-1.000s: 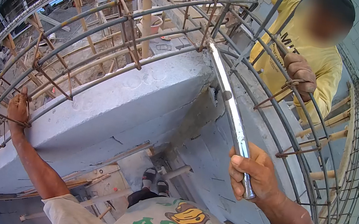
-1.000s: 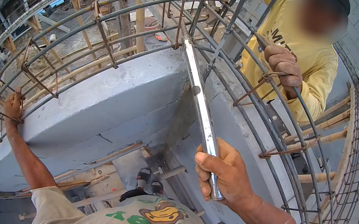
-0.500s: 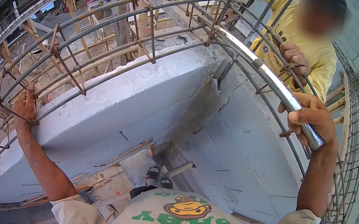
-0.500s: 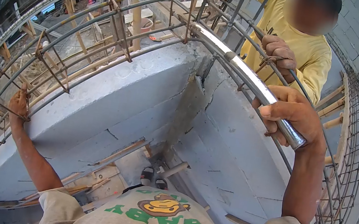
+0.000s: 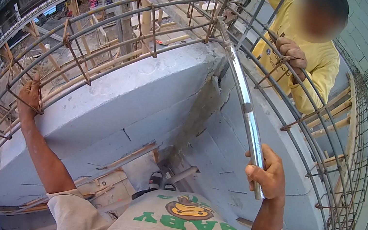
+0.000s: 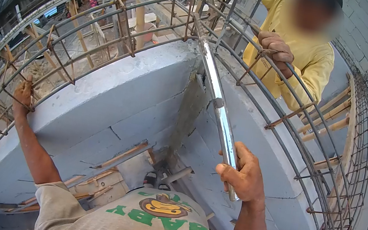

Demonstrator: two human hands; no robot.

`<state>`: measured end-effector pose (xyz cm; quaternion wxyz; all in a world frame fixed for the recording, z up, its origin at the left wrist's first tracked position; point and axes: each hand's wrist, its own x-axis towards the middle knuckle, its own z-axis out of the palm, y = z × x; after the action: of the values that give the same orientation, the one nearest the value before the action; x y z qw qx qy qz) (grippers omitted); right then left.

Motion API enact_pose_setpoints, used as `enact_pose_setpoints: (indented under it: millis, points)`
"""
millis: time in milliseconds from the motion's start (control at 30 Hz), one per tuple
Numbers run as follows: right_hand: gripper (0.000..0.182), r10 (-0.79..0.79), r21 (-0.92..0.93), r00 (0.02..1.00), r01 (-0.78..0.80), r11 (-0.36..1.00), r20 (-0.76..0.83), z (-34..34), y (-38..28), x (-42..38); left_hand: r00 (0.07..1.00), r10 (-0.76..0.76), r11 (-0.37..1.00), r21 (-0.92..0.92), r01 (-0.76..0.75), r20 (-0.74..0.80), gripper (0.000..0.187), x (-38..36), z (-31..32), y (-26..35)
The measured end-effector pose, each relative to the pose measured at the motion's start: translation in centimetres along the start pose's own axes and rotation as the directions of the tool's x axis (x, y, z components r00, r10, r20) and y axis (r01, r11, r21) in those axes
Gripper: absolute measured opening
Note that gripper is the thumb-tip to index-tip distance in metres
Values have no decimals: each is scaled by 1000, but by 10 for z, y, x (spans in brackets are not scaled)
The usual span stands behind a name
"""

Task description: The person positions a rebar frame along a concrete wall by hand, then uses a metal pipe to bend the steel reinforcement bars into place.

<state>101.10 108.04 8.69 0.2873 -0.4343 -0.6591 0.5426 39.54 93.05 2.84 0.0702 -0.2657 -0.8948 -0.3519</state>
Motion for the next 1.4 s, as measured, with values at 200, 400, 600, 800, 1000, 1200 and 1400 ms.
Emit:
enact_pose_setpoints:
  millis: [200, 400, 600, 800, 1000, 1200, 1400]
  points:
    - [39, -41, 145, 998, 48, 988, -48, 21, 40, -17, 999, 23, 999, -29, -23, 22, 65, -16, -6, 3]
    - [30, -115, 107, 989, 124, 986, -93, 32, 71, -24, 997, 69, 997, -24, -68, 29, 65, -19, -10, 10]
    - [29, -73, -5, 996, 73, 997, -49, 33, 96, -28, 997, 60, 993, -105, -55, 53, 69, -18, -6, -3]
    - [29, -107, -13, 994, 107, 994, -13, 48, 111, -13, 999, 22, 999, -40, -21, 24, 69, -44, -14, 21]
    - [29, -79, 57, 996, 77, 995, 44, 61, 102, 6, 997, 47, 997, -56, -51, -60, 58, -36, -12, 10]
    - [28, -178, 0, 984, 178, 984, 16, 57, 118, 7, 930, 89, 957, -230, -179, -356, 39, -94, -42, 16]
    - [28, -86, -6, 996, 87, 996, 32, 45, 122, -1, 830, 297, 905, -138, -402, -471, 33, -112, -85, 139]
